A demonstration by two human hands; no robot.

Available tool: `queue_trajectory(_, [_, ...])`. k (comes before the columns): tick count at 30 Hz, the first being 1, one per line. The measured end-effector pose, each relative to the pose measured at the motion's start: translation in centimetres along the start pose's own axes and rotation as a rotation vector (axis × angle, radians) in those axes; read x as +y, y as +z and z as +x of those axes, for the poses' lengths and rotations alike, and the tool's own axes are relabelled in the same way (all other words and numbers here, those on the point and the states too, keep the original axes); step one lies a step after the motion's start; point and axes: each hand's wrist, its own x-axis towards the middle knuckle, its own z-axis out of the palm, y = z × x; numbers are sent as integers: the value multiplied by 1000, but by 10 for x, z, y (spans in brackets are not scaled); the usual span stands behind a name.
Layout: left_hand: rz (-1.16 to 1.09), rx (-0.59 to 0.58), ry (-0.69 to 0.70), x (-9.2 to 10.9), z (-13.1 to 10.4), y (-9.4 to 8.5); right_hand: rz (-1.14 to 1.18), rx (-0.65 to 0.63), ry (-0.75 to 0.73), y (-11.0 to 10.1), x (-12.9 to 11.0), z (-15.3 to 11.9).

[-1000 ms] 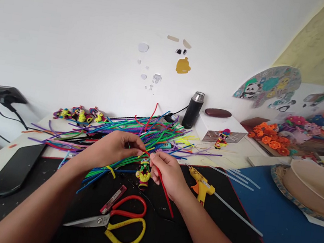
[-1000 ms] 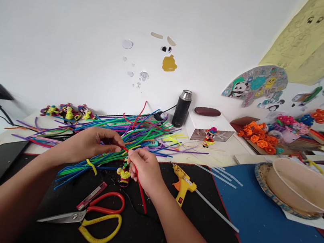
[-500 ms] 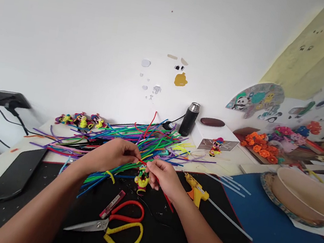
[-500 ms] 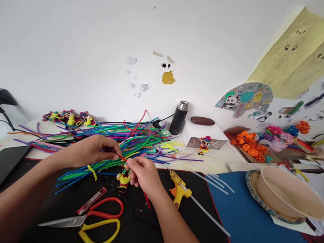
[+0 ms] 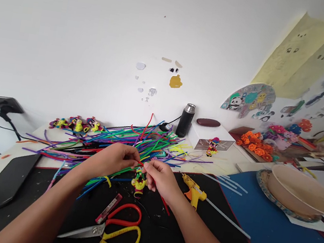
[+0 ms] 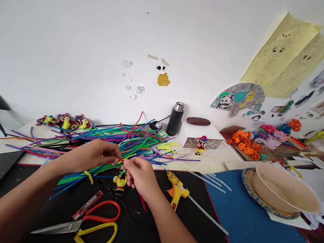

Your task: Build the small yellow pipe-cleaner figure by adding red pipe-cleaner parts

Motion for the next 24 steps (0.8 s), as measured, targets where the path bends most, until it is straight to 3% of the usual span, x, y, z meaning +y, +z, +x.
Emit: queue_trajectory(24, [-54,-43,-46,-6,3,6,-34,38,21,-2,5,4])
